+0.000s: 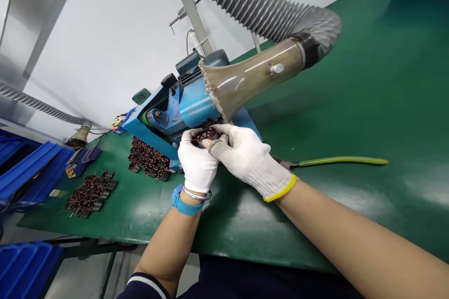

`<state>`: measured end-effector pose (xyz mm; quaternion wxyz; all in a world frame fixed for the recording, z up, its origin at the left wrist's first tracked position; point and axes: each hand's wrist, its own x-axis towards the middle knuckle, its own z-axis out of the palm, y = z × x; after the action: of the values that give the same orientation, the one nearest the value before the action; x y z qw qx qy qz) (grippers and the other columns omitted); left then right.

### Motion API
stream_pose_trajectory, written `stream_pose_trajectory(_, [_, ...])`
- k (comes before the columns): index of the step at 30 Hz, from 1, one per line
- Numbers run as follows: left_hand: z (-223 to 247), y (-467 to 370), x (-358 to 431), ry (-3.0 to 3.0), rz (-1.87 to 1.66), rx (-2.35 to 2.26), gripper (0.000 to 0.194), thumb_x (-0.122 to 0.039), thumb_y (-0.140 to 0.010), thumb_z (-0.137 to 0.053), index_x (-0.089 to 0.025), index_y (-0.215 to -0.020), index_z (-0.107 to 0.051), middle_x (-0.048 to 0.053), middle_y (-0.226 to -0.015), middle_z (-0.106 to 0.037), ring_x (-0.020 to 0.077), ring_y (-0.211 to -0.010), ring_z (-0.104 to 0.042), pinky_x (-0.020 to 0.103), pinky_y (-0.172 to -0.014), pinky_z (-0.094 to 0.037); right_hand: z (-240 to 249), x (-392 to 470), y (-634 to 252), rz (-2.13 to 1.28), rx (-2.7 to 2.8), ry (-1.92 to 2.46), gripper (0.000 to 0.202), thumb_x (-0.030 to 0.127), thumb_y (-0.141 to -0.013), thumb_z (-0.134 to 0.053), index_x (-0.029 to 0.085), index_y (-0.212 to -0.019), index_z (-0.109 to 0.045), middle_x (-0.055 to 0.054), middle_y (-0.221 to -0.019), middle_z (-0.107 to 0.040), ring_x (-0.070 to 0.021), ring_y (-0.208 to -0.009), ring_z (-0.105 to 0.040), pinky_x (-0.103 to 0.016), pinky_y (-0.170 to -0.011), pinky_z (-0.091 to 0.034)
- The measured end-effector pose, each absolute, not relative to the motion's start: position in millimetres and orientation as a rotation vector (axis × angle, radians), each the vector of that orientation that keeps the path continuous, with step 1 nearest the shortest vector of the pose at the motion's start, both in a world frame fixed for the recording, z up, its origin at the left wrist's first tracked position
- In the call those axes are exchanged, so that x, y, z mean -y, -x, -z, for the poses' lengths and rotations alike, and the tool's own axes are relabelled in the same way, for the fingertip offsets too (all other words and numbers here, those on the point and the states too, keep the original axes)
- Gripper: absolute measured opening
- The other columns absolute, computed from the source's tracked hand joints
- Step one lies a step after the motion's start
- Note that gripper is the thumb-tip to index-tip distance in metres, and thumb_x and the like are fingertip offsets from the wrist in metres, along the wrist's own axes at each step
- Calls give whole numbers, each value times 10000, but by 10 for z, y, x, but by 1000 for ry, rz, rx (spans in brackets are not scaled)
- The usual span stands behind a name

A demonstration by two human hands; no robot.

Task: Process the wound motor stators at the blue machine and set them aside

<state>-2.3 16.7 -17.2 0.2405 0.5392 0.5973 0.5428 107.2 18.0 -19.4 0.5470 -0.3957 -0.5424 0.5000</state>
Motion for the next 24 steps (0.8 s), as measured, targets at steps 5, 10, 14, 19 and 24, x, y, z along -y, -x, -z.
stream_pose_trajectory(5, [214,30,-28,-1480,-1493,-1632,519,-382,-580,-971,-202,-916,-617,51,-894,-738,219,-821,-709,361,-816,-590,270,-104,-1104,-1163,1311,1018,456,429,-728,-762,174,-1106,-782,-87,-971,-807,-302,-916,-768,-393,-838,-640])
stream_pose_trajectory(10, [442,112,296,-1454,-1524,-1475,546,-363,-603,-968,-222,-929,-554,0,-876,-679,168,-789,-674,337,-811,-600,367,121,-1204,-1041,1533,952,472,470,-704,-788,206,-1094,-796,-96,-1030,-797,-337,-954,-765,-462,-924,-635])
stream_pose_trajectory(14, [552,169,368,-1423,-1533,-1413,521,-273,-644,-916,-240,-963,-506,-2,-900,-665,153,-790,-667,327,-803,-610,436,128,-1327,-973,1716,904,455,433,-778,-751,264,-1198,-796,-86,-1156,-792,-365,-1051,-758,-496,-961,-634])
stream_pose_trajectory(19, [463,157,362,-1417,-1491,-1398,465,-170,-654,-830,-241,-957,-484,-8,-879,-625,138,-769,-622,302,-773,-584,397,30,-1438,-948,1822,1024,365,466,-800,-622,290,-1020,-852,-69,-1052,-820,-371,-960,-781,-554,-931,-638])
stream_pose_trajectory(24, [418,149,382,-1303,-1359,-1421,522,-194,-655,-859,-231,-1059,-532,10,-955,-638,152,-827,-635,350,-871,-593,278,-22,-1585,-896,1455,1270,364,517,-730,-663,270,-932,-836,-75,-885,-818,-322,-802,-770,-471,-769,-637])
